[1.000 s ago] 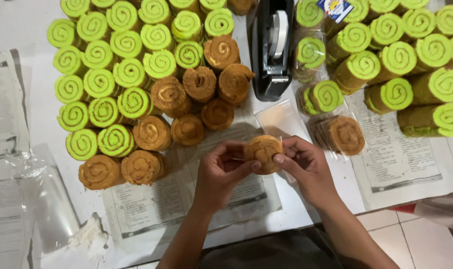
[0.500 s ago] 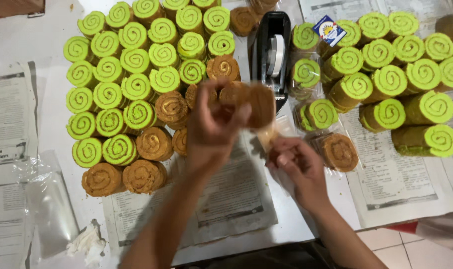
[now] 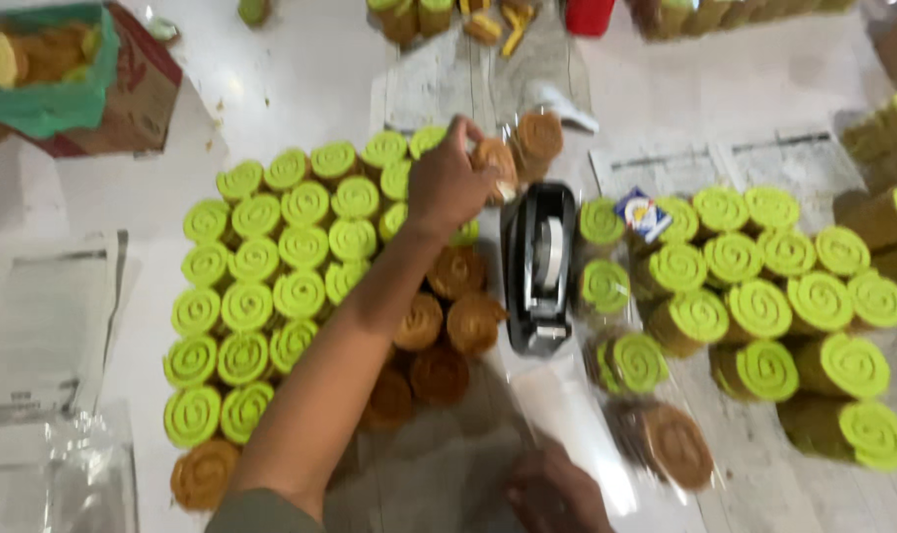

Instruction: The person places small roll cakes into plastic sleeves and then seals the sleeves using adhesive tape from a dispenser.

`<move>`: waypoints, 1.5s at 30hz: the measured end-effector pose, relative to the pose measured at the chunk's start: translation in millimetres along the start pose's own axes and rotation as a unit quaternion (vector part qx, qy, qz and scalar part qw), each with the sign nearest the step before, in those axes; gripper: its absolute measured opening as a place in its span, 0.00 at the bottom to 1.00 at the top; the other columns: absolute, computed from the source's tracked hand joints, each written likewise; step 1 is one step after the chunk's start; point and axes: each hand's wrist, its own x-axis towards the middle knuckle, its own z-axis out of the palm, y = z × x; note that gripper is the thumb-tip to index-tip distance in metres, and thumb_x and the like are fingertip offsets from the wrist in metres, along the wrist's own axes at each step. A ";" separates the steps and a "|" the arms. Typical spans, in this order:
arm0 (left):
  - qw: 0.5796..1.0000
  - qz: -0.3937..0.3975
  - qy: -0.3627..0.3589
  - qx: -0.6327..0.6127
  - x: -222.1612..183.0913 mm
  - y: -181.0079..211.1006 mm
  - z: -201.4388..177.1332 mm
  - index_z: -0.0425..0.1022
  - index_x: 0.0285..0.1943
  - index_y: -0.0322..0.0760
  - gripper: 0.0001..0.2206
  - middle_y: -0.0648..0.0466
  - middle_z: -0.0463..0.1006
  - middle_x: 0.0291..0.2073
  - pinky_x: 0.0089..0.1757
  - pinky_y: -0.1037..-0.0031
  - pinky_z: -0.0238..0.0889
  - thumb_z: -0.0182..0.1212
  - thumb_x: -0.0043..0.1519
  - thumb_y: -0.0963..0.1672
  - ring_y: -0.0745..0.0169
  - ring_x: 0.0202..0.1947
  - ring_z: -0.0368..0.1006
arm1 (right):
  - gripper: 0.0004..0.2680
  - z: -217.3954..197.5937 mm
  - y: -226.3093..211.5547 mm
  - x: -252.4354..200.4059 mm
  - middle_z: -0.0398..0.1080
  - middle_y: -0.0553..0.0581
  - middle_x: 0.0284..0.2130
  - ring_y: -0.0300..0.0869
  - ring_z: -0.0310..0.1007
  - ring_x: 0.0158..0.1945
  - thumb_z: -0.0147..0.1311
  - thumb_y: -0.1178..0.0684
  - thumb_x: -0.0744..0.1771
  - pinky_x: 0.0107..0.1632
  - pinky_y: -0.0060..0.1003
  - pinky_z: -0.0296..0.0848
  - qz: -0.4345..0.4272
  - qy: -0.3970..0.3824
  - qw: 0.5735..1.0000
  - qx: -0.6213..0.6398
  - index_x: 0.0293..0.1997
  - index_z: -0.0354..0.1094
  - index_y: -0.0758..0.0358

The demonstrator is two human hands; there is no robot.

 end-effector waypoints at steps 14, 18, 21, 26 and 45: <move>0.975 0.071 0.001 0.213 77.6 -39.2 69.4 0.61 0.49 0.51 0.17 0.46 0.83 0.39 0.55 0.48 0.51 0.58 0.57 0.54 0.40 0.53 0.74 | 0.02 8.3 26.0 41.8 0.72 0.50 0.42 0.38 0.76 0.43 0.66 0.57 0.59 0.42 0.28 0.73 0.029 -0.002 0.999 -0.020 0.28 0.85 0.57; 0.945 0.096 0.014 0.313 69.6 -37.1 65.8 0.66 0.58 0.45 0.23 0.45 0.81 0.45 0.56 0.49 0.50 0.57 0.57 0.55 0.42 0.58 0.69 | 0.04 11.2 22.6 30.1 0.71 0.49 0.35 0.37 0.74 0.38 0.65 0.52 0.61 0.39 0.28 0.70 0.007 -0.010 0.999 -0.045 0.26 0.84 0.55; 0.935 0.134 0.073 0.319 63.7 -42.0 66.1 0.70 0.57 0.42 0.25 0.45 0.76 0.47 0.53 0.53 0.52 0.65 0.55 0.55 0.45 0.55 0.66 | 0.07 12.6 17.5 20.6 0.70 0.48 0.29 0.37 0.73 0.34 0.64 0.49 0.62 0.37 0.28 0.69 -0.011 -0.014 0.998 -0.062 0.24 0.83 0.54; 0.912 0.208 0.183 0.303 37.9 -28.8 45.2 0.74 0.52 0.43 0.20 0.50 0.77 0.46 0.47 0.56 0.59 0.68 0.58 0.54 0.48 0.50 0.66 | 0.10 13.9 -9.1 9.4 0.68 0.46 0.22 0.37 0.70 0.30 0.62 0.44 0.64 0.34 0.27 0.66 -0.033 -0.020 0.995 -0.087 0.22 0.82 0.52; 0.942 0.225 -0.156 0.194 -276.0 -34.3 37.0 0.79 0.39 0.44 0.10 0.52 0.77 0.28 0.31 0.56 0.65 0.68 0.61 0.51 0.47 0.29 0.74 | 0.17 -39.0 -72.6 -13.0 0.66 0.38 0.60 0.36 0.77 0.41 0.51 0.47 0.67 0.17 0.43 0.73 -0.042 -0.028 0.816 -0.575 0.66 0.64 0.45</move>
